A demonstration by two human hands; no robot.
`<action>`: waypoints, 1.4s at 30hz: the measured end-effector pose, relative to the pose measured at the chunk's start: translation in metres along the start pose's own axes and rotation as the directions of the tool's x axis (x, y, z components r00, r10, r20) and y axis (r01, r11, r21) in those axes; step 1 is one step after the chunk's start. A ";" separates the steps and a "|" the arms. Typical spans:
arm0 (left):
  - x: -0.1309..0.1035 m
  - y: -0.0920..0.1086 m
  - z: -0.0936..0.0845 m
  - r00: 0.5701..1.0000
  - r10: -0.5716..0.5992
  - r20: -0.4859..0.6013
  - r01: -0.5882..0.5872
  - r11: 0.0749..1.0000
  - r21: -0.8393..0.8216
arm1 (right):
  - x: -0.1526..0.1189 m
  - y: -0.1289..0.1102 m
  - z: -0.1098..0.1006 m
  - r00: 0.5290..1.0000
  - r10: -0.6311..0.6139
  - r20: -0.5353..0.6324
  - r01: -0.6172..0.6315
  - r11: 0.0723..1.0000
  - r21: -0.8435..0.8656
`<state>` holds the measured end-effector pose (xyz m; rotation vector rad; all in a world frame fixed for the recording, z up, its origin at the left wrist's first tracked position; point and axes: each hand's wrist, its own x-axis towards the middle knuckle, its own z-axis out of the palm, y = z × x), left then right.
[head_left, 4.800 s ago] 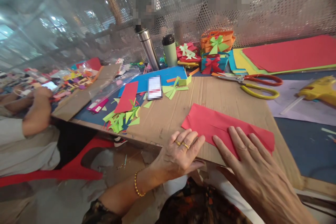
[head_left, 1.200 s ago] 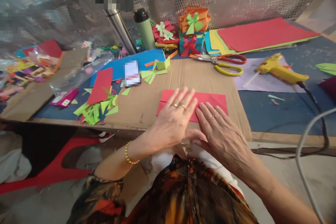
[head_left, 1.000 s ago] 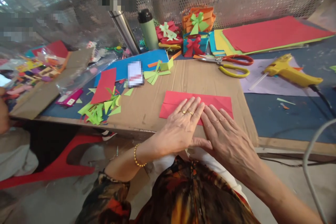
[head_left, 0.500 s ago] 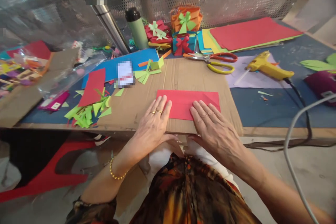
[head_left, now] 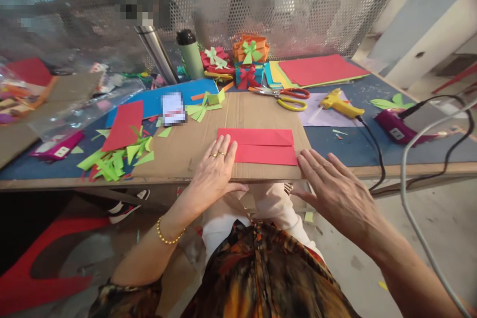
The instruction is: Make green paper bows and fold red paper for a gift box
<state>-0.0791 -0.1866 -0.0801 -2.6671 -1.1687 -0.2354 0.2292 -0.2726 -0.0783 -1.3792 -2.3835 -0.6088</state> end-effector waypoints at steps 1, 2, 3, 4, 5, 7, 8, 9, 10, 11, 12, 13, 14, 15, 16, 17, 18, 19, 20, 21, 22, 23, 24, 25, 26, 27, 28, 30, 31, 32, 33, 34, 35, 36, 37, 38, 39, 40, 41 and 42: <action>0.000 0.000 0.001 1.000 -0.004 -0.004 0.004 1.000 -0.006 | 0.003 0.001 -0.007 1.000 0.015 -0.026 -0.016 1.000 -0.022; 0.001 0.000 0.002 1.000 -0.008 -0.009 0.008 1.000 -0.012 | 0.010 0.002 -0.013 0.998 0.027 -0.061 -0.029 0.999 -0.031; 0.001 0.000 0.003 1.000 -0.010 -0.012 0.010 1.000 -0.019 | 0.021 0.002 -0.017 0.995 0.041 -0.094 -0.044 0.999 -0.024; 0.001 0.000 0.003 1.000 -0.010 -0.014 0.010 1.000 -0.025 | 0.034 0.000 -0.018 0.994 0.036 -0.104 -0.035 0.999 0.012; 0.001 -0.001 0.004 1.000 -0.008 -0.013 0.008 1.000 -0.029 | 0.050 -0.003 -0.015 0.995 -0.003 -0.104 0.010 0.998 0.064; 0.001 -0.002 0.004 1.000 -0.002 -0.013 0.002 1.000 -0.030 | 0.084 -0.011 0.000 0.994 -0.089 -0.067 0.101 0.975 0.197; 0.001 -0.003 0.004 1.000 0.002 -0.013 -0.003 1.000 -0.029 | 0.100 -0.015 0.010 0.994 -0.108 -0.011 0.107 0.958 0.265; 0.000 -0.004 0.004 1.000 0.006 -0.016 -0.007 1.000 -0.027 | 0.113 -0.019 0.021 0.992 -0.108 0.063 0.082 0.944 0.321; 0.000 -0.005 0.004 1.000 0.010 -0.021 -0.010 1.000 -0.027 | 0.123 -0.021 0.032 0.985 -0.119 0.123 0.065 0.926 0.371; 0.000 -0.006 0.004 1.000 0.013 -0.029 -0.014 1.000 -0.027 | 0.129 -0.022 0.041 0.976 -0.133 0.173 0.051 0.909 0.413; 0.000 -0.007 0.004 0.999 0.017 -0.037 -0.018 1.000 -0.026 | 0.132 -0.021 0.049 0.968 -0.148 0.201 0.043 0.894 0.446; 0.000 -0.007 0.005 0.999 0.021 -0.046 -0.022 0.999 -0.025 | 0.132 -0.019 0.053 0.963 -0.156 0.218 0.036 0.882 0.470; 0.000 -0.008 0.005 0.998 0.025 -0.053 -0.026 0.999 -0.025 | 0.130 -0.015 0.056 0.960 -0.158 0.233 0.027 0.874 0.484; -0.001 -0.008 0.005 0.998 0.028 -0.057 -0.029 0.999 -0.025 | 0.126 -0.011 0.056 0.957 -0.154 0.245 0.015 0.871 0.491; -0.001 -0.008 0.005 0.998 0.029 -0.060 -0.031 0.999 -0.027 | 0.122 -0.006 0.055 0.955 -0.144 0.258 -0.001 0.872 0.489; -0.001 -0.008 0.006 0.998 0.030 -0.061 -0.031 0.999 -0.030 | 0.117 -0.001 0.053 0.953 -0.129 0.273 -0.020 0.876 0.482; -0.001 -0.008 0.006 0.998 0.030 -0.062 -0.032 0.999 -0.033 | 0.111 0.004 0.051 0.952 -0.111 0.286 -0.038 0.883 0.469; -0.001 -0.008 0.006 0.998 0.031 -0.063 -0.033 0.999 -0.032 | 0.105 0.009 0.049 0.952 -0.090 0.294 -0.055 0.890 0.452; -0.001 -0.008 0.007 0.997 0.032 -0.065 -0.034 0.999 -0.027 | 0.099 0.015 0.048 0.953 -0.070 0.295 -0.068 0.899 0.432; -0.002 -0.008 0.007 0.997 0.033 -0.069 -0.034 0.999 -0.019 | 0.092 0.021 0.046 0.956 -0.052 0.289 -0.075 0.909 0.411; -0.002 -0.007 0.008 0.997 0.031 -0.073 -0.032 0.999 -0.012 | 0.085 0.026 0.045 0.960 -0.032 0.279 -0.082 0.919 0.386; -0.002 -0.007 0.008 0.996 0.029 -0.078 -0.030 0.999 -0.010 | 0.078 0.032 0.043 0.965 -0.012 0.262 -0.086 0.929 0.360; -0.002 -0.007 0.008 0.996 0.027 -0.083 -0.028 1.000 -0.014 | 0.072 0.036 0.041 0.969 0.007 0.247 -0.091 0.939 0.331; -0.002 -0.008 0.009 0.996 0.024 -0.085 -0.026 0.999 -0.022 | 0.066 0.040 0.038 0.972 0.032 0.233 -0.102 0.949 0.297; -0.002 -0.008 0.009 0.996 0.022 -0.086 -0.025 0.999 -0.033 | 0.062 0.042 0.035 0.974 0.053 0.221 -0.112 0.958 0.263; -0.001 -0.008 0.008 0.996 0.020 -0.085 -0.023 0.999 -0.042 | 0.059 0.041 0.032 0.975 0.077 0.208 -0.125 0.966 0.228; -0.001 -0.008 0.008 0.997 0.017 -0.082 -0.021 0.999 -0.049 | 0.059 0.039 0.029 0.978 0.104 0.183 -0.140 0.971 0.196; 0.000 -0.006 0.007 0.997 0.009 -0.073 -0.013 0.998 -0.053 | 0.063 0.029 0.025 0.985 0.138 0.104 -0.154 0.975 0.160; 0.001 -0.005 0.006 0.998 0.004 -0.069 -0.007 0.999 -0.051 | 0.068 0.022 0.025 0.989 0.134 0.064 -0.142 0.976 0.164; 0.001 -0.004 0.005 0.998 -0.001 -0.063 -0.002 0.999 -0.045 | 0.073 0.015 0.027 0.993 0.111 0.038 -0.116 0.976 0.182; 0.001 -0.002 0.004 0.998 -0.006 -0.057 0.003 0.999 -0.037 | 0.078 0.008 0.030 0.997 0.075 0.034 -0.080 0.974 0.211; 0.001 0.000 0.003 0.999 -0.012 -0.051 0.010 1.000 -0.026 | 0.083 0.003 0.034 0.998 0.029 0.057 -0.042 0.968 0.247; 0.000 0.002 0.002 0.999 -0.020 -0.045 0.019 1.000 -0.014 | 0.086 -0.001 0.038 0.995 -0.017 0.094 -0.011 0.959 0.283; -0.001 0.004 0.001 0.999 -0.029 -0.038 0.029 1.000 -0.004 | 0.089 -0.002 0.043 0.990 -0.048 0.131 0.005 0.950 0.312; -0.003 0.006 -0.001 0.999 -0.038 -0.027 0.039 0.999 0.005 | 0.090 -0.001 0.047 0.985 -0.068 0.159 0.011 0.943 0.333; -0.004 0.008 -0.003 0.999 -0.047 -0.010 0.047 0.999 0.011 | 0.089 0.001 0.050 0.982 -0.080 0.170 0.016 0.938 0.347; -0.004 0.011 -0.006 0.999 -0.053 0.013 0.053 0.999 0.014 | 0.088 0.005 0.053 0.982 -0.088 0.168 0.023 0.934 0.357; -0.003 0.014 -0.011 0.998 -0.057 0.040 0.057 0.998 0.015 | 0.087 0.010 0.056 0.982 -0.098 0.158 0.034 0.930 0.365; -0.001 0.018 -0.015 0.996 -0.065 0.065 0.064 0.998 0.015 | 0.085 0.015 0.057 0.983 -0.109 0.145 0.047 0.927 0.373; 0.003 0.023 -0.020 0.994 -0.079 0.081 0.078 0.997 0.017 | 0.084 0.019 0.058 0.983 -0.122 0.137 0.061 0.923 0.379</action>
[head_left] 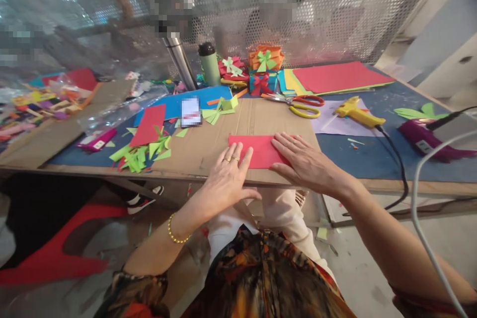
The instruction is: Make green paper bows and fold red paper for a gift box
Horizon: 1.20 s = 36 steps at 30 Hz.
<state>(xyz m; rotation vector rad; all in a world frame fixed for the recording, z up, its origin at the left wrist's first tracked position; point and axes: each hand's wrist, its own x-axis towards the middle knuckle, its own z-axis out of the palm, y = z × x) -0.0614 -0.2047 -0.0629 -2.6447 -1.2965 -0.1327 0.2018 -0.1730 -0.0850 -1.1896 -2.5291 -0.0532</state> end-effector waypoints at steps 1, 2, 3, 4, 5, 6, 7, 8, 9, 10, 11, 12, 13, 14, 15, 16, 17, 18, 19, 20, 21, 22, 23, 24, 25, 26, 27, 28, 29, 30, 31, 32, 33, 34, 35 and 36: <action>0.005 0.006 -0.005 1.000 -0.020 0.003 0.020 1.000 0.002 | -0.002 0.003 0.000 1.000 -0.012 -0.001 0.012 1.000 0.004; 0.013 0.014 -0.010 0.999 -0.048 -0.014 0.048 0.999 0.009 | -0.003 0.006 0.000 1.000 -0.019 -0.005 0.019 1.000 0.005; 0.022 0.022 -0.014 0.996 -0.076 -0.047 0.076 0.997 0.013 | -0.004 0.008 0.000 1.000 -0.025 -0.010 0.025 1.000 0.005; 0.031 0.030 -0.017 0.995 -0.071 -0.068 0.071 0.997 0.003 | -0.004 0.010 0.001 0.999 -0.036 -0.017 0.036 0.999 0.005; 0.041 0.038 -0.019 0.997 -0.035 -0.061 0.034 0.999 -0.016 | -0.005 0.011 0.002 0.998 -0.052 -0.022 0.053 0.999 0.006; 0.050 0.045 -0.018 0.999 -0.001 -0.039 -0.001 0.999 -0.038 | -0.006 0.012 0.003 0.997 -0.076 -0.022 0.076 0.997 0.011; 0.058 0.050 -0.017 1.000 0.015 -0.004 -0.015 0.998 -0.063 | -0.006 0.013 0.004 0.995 -0.098 -0.018 0.099 0.995 0.016; 0.063 0.054 -0.015 0.999 0.009 0.036 -0.006 0.996 -0.092 | -0.007 0.014 0.006 0.993 -0.117 -0.013 0.117 0.993 0.021; 0.066 0.056 -0.013 0.998 0.005 0.061 0.002 0.993 -0.116 | -0.008 0.015 0.007 0.992 -0.126 -0.009 0.126 0.992 0.023; 0.067 0.056 -0.011 0.997 -0.009 0.078 0.019 0.991 -0.132 | -0.009 0.016 0.008 0.992 -0.128 -0.009 0.129 0.991 0.023; 0.066 0.056 -0.009 0.996 -0.023 0.087 0.035 0.989 -0.141 | -0.009 0.017 0.008 0.992 -0.126 -0.013 0.126 0.992 0.019; 0.064 0.055 -0.009 0.995 -0.033 0.089 0.046 0.988 -0.145 | -0.010 0.017 0.009 0.992 -0.124 -0.021 0.124 0.992 0.012; 0.061 0.053 -0.008 0.995 -0.043 0.091 0.056 0.988 -0.145 | -0.010 0.017 0.009 0.992 -0.124 -0.031 0.125 0.992 0.003; 0.058 0.052 -0.009 0.994 -0.056 0.098 0.070 0.987 -0.145 | -0.011 0.017 0.010 0.991 -0.127 -0.043 0.127 0.992 -0.007; 0.056 0.050 -0.010 0.991 -0.072 0.110 0.088 0.985 -0.148 | -0.011 0.017 0.010 0.990 -0.127 -0.057 0.126 0.992 -0.018; 0.054 0.049 -0.012 0.988 -0.092 0.123 0.110 0.982 -0.151 | -0.011 0.016 0.010 0.990 -0.125 -0.071 0.123 0.992 -0.030; 0.052 0.047 -0.013 0.985 -0.109 0.134 0.130 0.979 -0.156 | -0.011 0.015 0.010 0.989 -0.122 -0.082 0.119 0.992 -0.039; 0.051 0.046 -0.015 0.982 -0.124 0.141 0.146 0.976 -0.160 | -0.011 0.015 0.010 0.989 -0.119 -0.090 0.115 0.992 -0.047; 0.050 0.044 -0.016 0.981 -0.132 0.145 0.155 0.974 -0.163 | -0.011 0.014 0.009 0.988 -0.117 -0.097 0.112 0.992 -0.053; 0.049 0.043 -0.016 0.980 -0.139 0.143 0.162 0.973 -0.166 | -0.011 0.013 0.009 0.988 -0.114 -0.102 0.109 0.992 -0.058; 0.048 0.043 -0.015 0.979 -0.153 0.136 0.175 0.971 -0.165 | -0.010 0.012 0.009 0.988 -0.112 -0.107 0.106 0.993 -0.061; 0.047 0.042 -0.013 0.976 -0.177 0.124 0.196 0.967 -0.160 | -0.010 0.012 0.009 0.988 -0.107 -0.111 0.101 0.993 -0.063; 0.046 0.042 -0.011 0.973 -0.205 0.107 0.220 0.964 -0.153 | -0.010 0.011 0.009 0.988 -0.101 -0.115 0.094 0.994 -0.064; 0.046 0.041 -0.008 0.970 -0.229 0.086 0.239 0.960 -0.144 | -0.010 0.010 0.009 0.989 -0.094 -0.117 0.087 0.994 -0.064; 0.044 0.040 -0.004 0.968 -0.242 0.061 0.249 0.959 -0.138 | -0.009 0.009 0.008 0.989 -0.089 -0.117 0.082 0.995 -0.063; 0.043 0.038 -0.001 0.969 -0.245 0.038 0.248 0.959 -0.134 | -0.009 0.008 0.008 0.990 -0.084 -0.115 0.078 0.995 -0.061; 0.040 0.035 0.002 0.968 -0.250 0.017 0.250 0.959 -0.131 | -0.009 0.007 0.007 0.990 -0.080 -0.114 0.074 0.996 -0.059; 0.037 0.031 0.004 0.964 -0.266 0.002 0.264 0.956 -0.126 | -0.008 0.006 0.006 0.991 -0.076 -0.112 0.070 0.996 -0.059; 0.033 0.026 0.005 0.957 -0.291 -0.007 0.289 0.950 -0.120 | -0.008 0.005 0.006 0.991 -0.075 -0.110 0.069 0.996 -0.059; 0.028 0.019 0.005 0.947 -0.322 -0.012 0.319 0.941 -0.111 | -0.008 0.005 0.005 0.991 -0.076 -0.108 0.070 0.996 -0.060; 0.022 0.012 0.003 0.936 -0.353 -0.016 0.350 0.932 -0.097 | -0.007 0.004 0.004 0.991 -0.079 -0.107 0.073 0.995 -0.062; 0.016 0.005 0.001 0.929 -0.370 -0.022 0.367 0.927 -0.083 | -0.007 0.004 0.003 0.991 -0.083 -0.107 0.077 0.995 -0.063; 0.010 -0.002 -0.003 0.923 -0.383 -0.034 0.380 0.922 -0.069 | -0.007 0.003 0.003 0.990 -0.088 -0.108 0.081 0.995 -0.063; 0.005 -0.006 -0.007 0.912 -0.405 -0.058 0.402 0.914 -0.056 | -0.007 0.003 0.003 0.990 -0.090 -0.110 0.084 0.995 -0.062; 0.002 -0.009 -0.010 0.899 -0.428 -0.096 0.425 0.904 -0.051 | -0.007 0.003 0.002 0.990 -0.089 -0.114 0.083 0.995 -0.060; 0.002 -0.009 -0.013 0.888 -0.439 -0.141 0.435 0.899 -0.054 | -0.006 0.003 0.003 0.990 -0.086 -0.115 0.079 0.995 -0.058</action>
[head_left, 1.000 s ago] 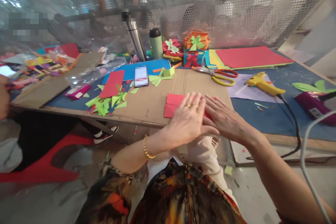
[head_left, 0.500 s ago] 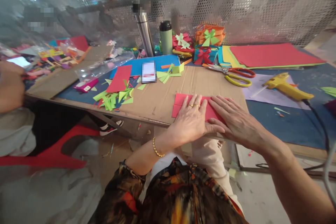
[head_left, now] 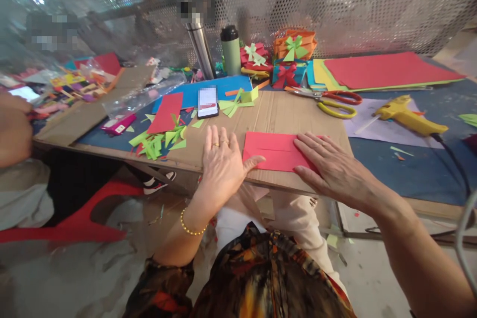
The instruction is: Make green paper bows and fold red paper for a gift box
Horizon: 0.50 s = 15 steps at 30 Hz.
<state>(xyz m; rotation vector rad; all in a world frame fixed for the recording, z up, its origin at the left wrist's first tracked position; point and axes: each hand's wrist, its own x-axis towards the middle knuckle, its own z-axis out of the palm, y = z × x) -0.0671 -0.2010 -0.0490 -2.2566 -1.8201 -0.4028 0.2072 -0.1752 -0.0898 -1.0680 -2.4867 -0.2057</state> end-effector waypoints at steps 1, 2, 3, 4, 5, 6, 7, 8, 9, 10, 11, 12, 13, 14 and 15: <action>0.001 0.004 -0.001 0.999 0.007 -0.043 -0.008 1.000 -0.011 | 0.000 0.000 0.000 1.000 0.003 0.004 -0.003 1.000 0.001; 0.003 0.010 0.000 0.997 0.040 -0.073 -0.042 0.999 -0.029 | 0.000 0.001 0.001 1.000 0.005 0.010 -0.005 1.000 0.001; 0.006 0.019 0.002 0.991 0.104 -0.080 -0.108 0.993 -0.051 | 0.000 0.002 0.001 1.000 0.005 0.019 -0.005 1.000 0.000; 0.009 0.029 0.006 0.983 0.175 -0.053 -0.179 0.981 -0.070 | 0.000 0.002 0.001 1.000 0.004 0.029 -0.004 1.000 0.000; 0.013 0.038 0.010 0.973 0.232 0.010 -0.230 0.969 -0.088 | 0.000 0.003 0.001 0.999 0.002 0.039 -0.002 1.000 0.000; 0.016 0.047 0.014 0.962 0.261 0.084 -0.251 0.961 -0.112 | 0.000 0.004 0.001 0.999 0.002 0.047 -0.002 1.000 0.000; 0.018 0.053 0.018 0.952 0.268 0.148 -0.250 0.959 -0.132 | 0.000 0.004 0.000 0.999 0.002 0.054 -0.002 1.000 -0.002; 0.020 0.057 0.021 0.944 0.267 0.194 -0.241 0.959 -0.148 | 0.000 0.004 -0.001 0.998 0.004 0.060 -0.003 1.000 -0.008; 0.021 0.059 0.023 0.940 0.261 0.221 -0.230 0.960 -0.159 | 0.001 0.003 -0.002 0.998 0.005 0.067 -0.004 1.000 -0.016; 0.021 0.059 0.024 0.939 0.256 0.231 -0.222 0.961 -0.165 | 0.001 0.003 -0.004 0.997 0.004 0.074 -0.003 1.000 -0.025; 0.021 0.058 0.024 0.938 0.256 0.234 -0.220 0.961 -0.169 | 0.002 0.002 -0.005 0.997 0.002 0.081 0.000 0.999 -0.033; 0.020 0.057 0.023 0.937 0.258 0.235 -0.221 0.960 -0.171 | 0.003 0.001 -0.007 0.996 0.000 0.087 0.003 0.999 -0.038; 0.020 0.055 0.022 0.936 0.258 0.238 -0.221 0.960 -0.173 | 0.003 0.000 -0.008 0.996 -0.003 0.093 0.006 0.999 -0.041; 0.019 0.054 0.022 0.936 0.257 0.239 -0.219 0.960 -0.175 | 0.003 -0.001 -0.009 0.995 -0.003 0.101 0.007 0.999 -0.042; 0.019 0.053 0.021 0.937 0.257 0.236 -0.219 0.960 -0.177 | 0.001 0.000 -0.010 0.994 0.006 0.108 -0.001 0.999 -0.047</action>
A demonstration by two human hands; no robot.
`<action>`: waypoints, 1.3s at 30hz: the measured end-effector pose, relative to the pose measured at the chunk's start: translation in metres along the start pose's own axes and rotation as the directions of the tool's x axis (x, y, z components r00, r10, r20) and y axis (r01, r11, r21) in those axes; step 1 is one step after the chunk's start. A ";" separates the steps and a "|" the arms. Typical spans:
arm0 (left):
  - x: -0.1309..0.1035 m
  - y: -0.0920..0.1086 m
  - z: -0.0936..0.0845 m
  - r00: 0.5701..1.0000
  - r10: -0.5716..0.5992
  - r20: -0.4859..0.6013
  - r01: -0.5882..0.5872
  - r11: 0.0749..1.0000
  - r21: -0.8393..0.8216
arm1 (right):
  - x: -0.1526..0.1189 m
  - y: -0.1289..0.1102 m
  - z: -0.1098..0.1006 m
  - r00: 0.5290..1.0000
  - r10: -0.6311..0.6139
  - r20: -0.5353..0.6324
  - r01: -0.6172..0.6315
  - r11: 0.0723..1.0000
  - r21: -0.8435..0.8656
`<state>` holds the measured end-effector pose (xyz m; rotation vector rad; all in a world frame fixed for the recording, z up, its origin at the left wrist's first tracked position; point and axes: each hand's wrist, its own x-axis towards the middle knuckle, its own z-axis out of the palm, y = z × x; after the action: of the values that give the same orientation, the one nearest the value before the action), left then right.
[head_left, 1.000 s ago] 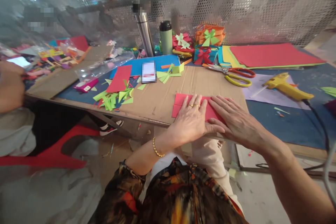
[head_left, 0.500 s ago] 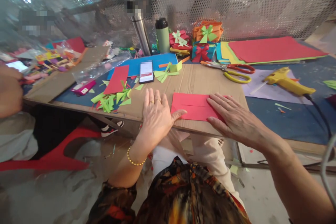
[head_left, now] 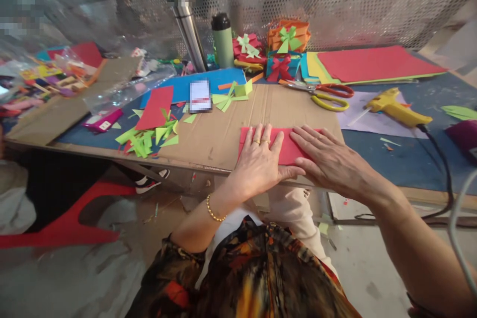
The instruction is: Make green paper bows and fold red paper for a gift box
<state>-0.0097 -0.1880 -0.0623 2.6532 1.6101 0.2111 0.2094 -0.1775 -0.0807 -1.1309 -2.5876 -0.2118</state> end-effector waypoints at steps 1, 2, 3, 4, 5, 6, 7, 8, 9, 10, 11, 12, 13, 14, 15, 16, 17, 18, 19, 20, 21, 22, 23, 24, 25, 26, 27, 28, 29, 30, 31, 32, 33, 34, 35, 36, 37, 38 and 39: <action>0.000 0.000 0.000 1.000 0.003 -0.008 -0.003 1.000 -0.002 | -0.003 0.001 -0.001 1.000 0.022 0.007 -0.022 1.000 -0.009; -0.001 -0.001 0.001 1.000 0.009 -0.021 -0.009 1.000 -0.004 | -0.007 0.004 -0.002 0.998 0.058 0.011 -0.058 0.998 -0.025; 0.000 -0.001 0.003 0.999 0.015 -0.036 -0.015 1.000 -0.006 | -0.012 0.008 -0.004 0.995 0.102 0.017 -0.101 0.994 -0.048; 0.000 -0.001 0.004 0.998 0.021 -0.051 -0.021 1.000 -0.008 | -0.017 0.012 -0.007 0.989 0.146 0.026 -0.144 0.987 -0.076; 0.000 -0.001 0.006 0.998 0.025 -0.065 -0.026 1.000 -0.010 | -0.023 0.016 -0.010 0.981 0.191 0.033 -0.187 0.976 -0.109; 0.000 -0.002 0.008 0.997 0.027 -0.076 -0.028 1.000 -0.013 | -0.029 0.019 -0.015 0.970 0.239 0.030 -0.233 0.962 -0.142; 0.001 -0.002 0.009 0.996 0.025 -0.086 -0.026 1.000 -0.017 | -0.033 0.021 -0.021 0.957 0.291 0.013 -0.284 0.944 -0.168; 0.001 -0.003 0.011 0.996 0.022 -0.091 -0.024 0.999 -0.022 | -0.035 0.022 -0.026 0.939 0.344 -0.021 -0.342 0.922 -0.182; 0.002 -0.003 0.012 0.995 0.021 -0.094 -0.024 0.999 -0.026 | -0.034 0.020 -0.030 0.919 0.389 -0.070 -0.395 0.901 -0.180; 0.003 -0.004 0.012 0.995 0.022 -0.094 -0.025 0.999 -0.027 | -0.030 0.016 -0.034 0.901 0.419 -0.115 -0.433 0.888 -0.154; 0.004 -0.005 0.013 0.995 0.025 -0.094 -0.028 0.999 -0.027 | -0.024 0.011 -0.035 0.898 0.417 -0.142 -0.433 0.895 -0.110; 0.004 -0.006 0.013 0.995 0.030 -0.092 -0.032 0.999 -0.023 | -0.015 0.005 -0.035 0.920 0.367 -0.137 -0.377 0.925 -0.057; 0.004 -0.006 0.013 0.996 0.034 -0.088 -0.036 0.999 -0.016 | -0.006 -0.001 -0.033 0.946 0.312 -0.091 -0.312 0.950 0.008; 0.004 -0.007 0.013 0.996 0.037 -0.084 -0.038 0.999 -0.008 | 0.003 -0.007 -0.030 0.968 0.250 -0.017 -0.248 0.966 0.079; 0.004 -0.007 0.013 0.996 0.039 -0.083 -0.040 0.999 0.000 | 0.010 -0.013 -0.026 0.978 0.195 0.072 -0.204 0.968 0.147; 0.003 -0.008 0.013 0.995 0.043 -0.087 -0.043 0.999 0.006 | 0.016 -0.017 -0.023 0.980 0.143 0.135 -0.169 0.965 0.201; 0.003 -0.008 0.013 0.994 0.049 -0.095 -0.049 0.999 0.010 | 0.020 -0.020 -0.020 0.978 0.112 0.174 -0.152 0.960 0.234; 0.002 -0.009 0.013 0.993 0.056 -0.105 -0.055 0.998 0.012 | 0.022 -0.020 -0.017 0.976 0.095 0.194 -0.143 0.957 0.252; 0.001 -0.009 0.013 0.992 0.062 -0.113 -0.061 0.998 0.013 | 0.021 -0.020 -0.016 0.976 0.087 0.199 -0.137 0.957 0.255; 0.001 -0.010 0.012 0.991 0.065 -0.116 -0.064 0.998 0.014 | 0.019 -0.018 -0.015 0.977 0.086 0.195 -0.135 0.959 0.250; 0.000 -0.010 0.011 0.992 0.066 -0.111 -0.064 0.998 0.015 | 0.015 -0.014 -0.015 0.978 0.091 0.186 -0.135 0.962 0.237; 0.000 -0.010 0.009 0.993 0.065 -0.099 -0.064 0.998 0.020 | 0.011 -0.010 -0.015 0.979 0.104 0.174 -0.141 0.966 0.218; 0.000 -0.010 0.007 0.994 0.067 -0.083 -0.065 0.998 0.026 | 0.006 -0.006 -0.015 0.979 0.123 0.161 -0.154 0.969 0.193; 0.000 -0.010 0.006 0.995 0.070 -0.068 -0.068 0.997 0.032 | 0.001 -0.002 -0.015 0.979 0.148 0.143 -0.170 0.972 0.164; 0.000 -0.010 0.005 0.996 0.072 -0.058 -0.070 0.997 0.038 | -0.005 0.002 -0.015 0.977 0.174 0.124 -0.190 0.973 0.132; 0.000 -0.009 0.004 0.996 0.074 -0.051 -0.072 0.997 0.041 | -0.010 0.005 -0.015 0.974 0.196 0.109 -0.207 0.973 0.099; 0.000 -0.009 0.003 0.996 0.071 -0.047 -0.069 0.997 0.042 | -0.016 0.008 -0.015 0.970 0.222 0.101 -0.229 0.971 0.066; 0.000 -0.008 0.002 0.997 0.064 -0.042 -0.063 0.997 0.040 | -0.021 0.010 -0.017 0.962 0.257 0.094 -0.261 0.965 0.030; 0.000 -0.007 0.002 0.998 0.053 -0.033 -0.052 0.998 0.035 | -0.026 0.012 -0.018 0.949 0.304 0.082 -0.304 0.952 -0.009; 0.001 -0.006 0.001 0.999 0.041 -0.020 -0.040 0.999 0.029 | -0.031 0.013 -0.021 0.932 0.358 0.056 -0.356 0.933 -0.049; 0.002 -0.005 0.000 0.999 0.032 0.001 -0.032 0.999 0.021 | -0.035 0.014 -0.024 0.916 0.401 0.018 -0.399 0.913 -0.080; 0.004 -0.005 -0.002 0.999 0.031 0.030 -0.031 0.999 0.010 | -0.038 0.015 -0.028 0.908 0.419 -0.025 -0.419 0.903 -0.096; 0.007 -0.005 -0.004 0.997 0.039 0.067 -0.040 0.999 -0.001 | -0.039 0.016 -0.032 0.911 0.406 -0.066 -0.411 0.907 -0.093; 0.012 -0.006 -0.008 0.992 0.060 0.111 -0.060 0.998 -0.010 | -0.038 0.017 -0.036 0.925 0.367 -0.099 -0.375 0.924 -0.075; 0.018 -0.009 -0.013 0.983 0.096 0.159 -0.095 0.995 -0.017 | -0.035 0.018 -0.040 0.943 0.311 -0.121 -0.318 0.947 -0.046; 0.024 -0.012 -0.019 0.969 0.140 0.205 -0.139 0.990 -0.019 | -0.031 0.018 -0.042 0.959 0.252 -0.130 -0.255 0.967 -0.011; 0.030 -0.016 -0.025 0.952 0.188 0.241 -0.190 0.982 -0.017 | -0.025 0.019 -0.044 0.972 0.202 -0.120 -0.201 0.979 0.022; 0.036 -0.022 -0.032 0.935 0.241 0.261 -0.246 0.969 -0.013 | -0.019 0.019 -0.044 0.981 0.168 -0.095 -0.164 0.985 0.046; 0.039 -0.027 -0.038 0.925 0.279 0.258 -0.288 0.958 -0.003 | -0.013 0.019 -0.044 0.987 0.149 -0.055 -0.145 0.988 0.056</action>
<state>-0.0207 -0.1422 -0.0236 2.7908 1.1631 -0.1527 0.2410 -0.1846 -0.0436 -1.2706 -2.4309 -0.1419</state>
